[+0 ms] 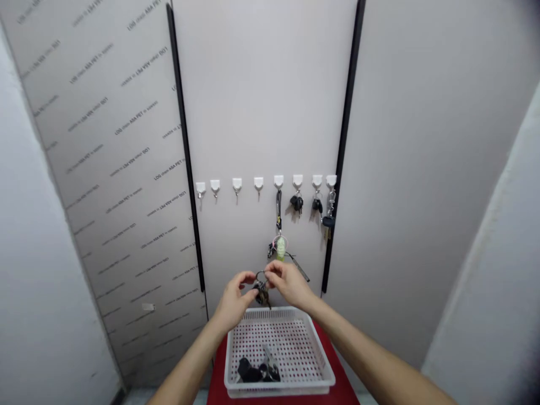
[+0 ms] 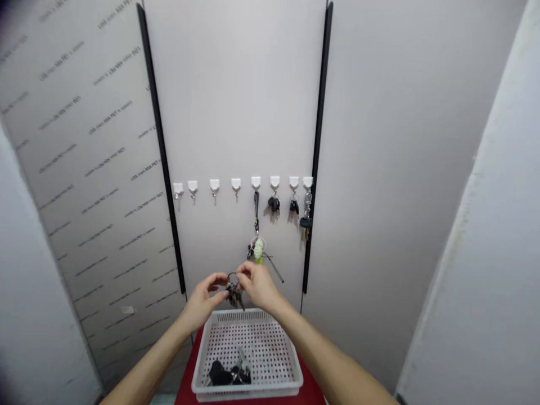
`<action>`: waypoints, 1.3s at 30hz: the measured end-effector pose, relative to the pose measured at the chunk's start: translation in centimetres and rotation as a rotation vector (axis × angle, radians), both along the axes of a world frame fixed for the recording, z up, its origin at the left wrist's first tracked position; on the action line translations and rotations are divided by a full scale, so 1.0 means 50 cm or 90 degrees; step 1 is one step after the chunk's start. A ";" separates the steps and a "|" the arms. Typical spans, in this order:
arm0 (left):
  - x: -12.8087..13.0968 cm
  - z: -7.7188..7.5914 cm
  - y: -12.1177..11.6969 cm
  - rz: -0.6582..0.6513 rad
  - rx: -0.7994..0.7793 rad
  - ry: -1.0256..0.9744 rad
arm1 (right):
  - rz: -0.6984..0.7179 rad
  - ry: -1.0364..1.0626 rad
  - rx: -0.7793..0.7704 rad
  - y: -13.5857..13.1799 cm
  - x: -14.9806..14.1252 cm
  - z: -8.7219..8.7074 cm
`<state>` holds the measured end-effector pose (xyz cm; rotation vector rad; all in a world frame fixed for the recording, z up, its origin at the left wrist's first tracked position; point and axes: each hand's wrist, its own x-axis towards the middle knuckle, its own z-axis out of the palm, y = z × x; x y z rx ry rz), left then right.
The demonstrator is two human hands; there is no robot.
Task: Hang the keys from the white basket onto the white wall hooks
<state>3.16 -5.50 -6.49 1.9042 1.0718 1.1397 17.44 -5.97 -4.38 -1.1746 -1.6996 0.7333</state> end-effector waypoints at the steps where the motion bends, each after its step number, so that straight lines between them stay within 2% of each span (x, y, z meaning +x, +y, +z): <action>1: 0.002 0.016 0.004 0.021 0.034 0.000 | -0.007 -0.003 0.021 0.010 -0.004 0.024; 4: 0.016 0.074 0.023 0.069 0.133 -0.024 | -0.051 0.011 0.067 0.046 -0.014 0.101; 8: 0.041 0.159 0.066 0.089 0.235 -0.004 | -0.129 0.070 0.122 0.099 -0.022 0.189; 11: 0.058 0.209 0.109 0.116 0.228 0.004 | -0.172 0.078 0.140 0.136 -0.025 0.234; 13: 0.068 0.231 0.138 0.127 0.204 -0.003 | -0.206 0.065 0.147 0.154 -0.026 0.254; 16: 0.085 0.244 0.178 0.118 0.188 -0.021 | -0.265 0.028 0.166 0.176 -0.029 0.268; 19: 0.097 0.242 0.201 0.101 0.183 -0.028 | -0.313 -0.012 0.173 0.191 -0.030 0.267; 23: 0.082 0.224 0.185 0.129 0.182 0.024 | -0.321 -0.059 0.178 0.189 -0.027 0.251; 26: 0.048 0.181 0.145 0.168 0.195 0.055 | -0.344 -0.069 0.257 0.154 -0.021 0.212; 29: 0.012 0.096 0.095 0.159 0.166 0.076 | -0.294 -0.075 0.264 0.093 -0.016 0.121; 33: -0.019 -0.054 0.018 0.087 0.044 0.207 | -0.109 -0.173 0.102 0.000 -0.015 -0.068; 35: -0.025 -0.118 -0.020 0.034 0.002 0.289 | -0.042 -0.234 0.011 -0.039 -0.015 -0.156; 37: -0.027 -0.162 -0.047 -0.029 -0.021 0.368 | 0.006 -0.290 -0.064 -0.066 -0.013 -0.221; 39: -0.026 -0.186 -0.062 -0.087 -0.035 0.444 | 0.017 -0.342 -0.113 -0.079 -0.010 -0.256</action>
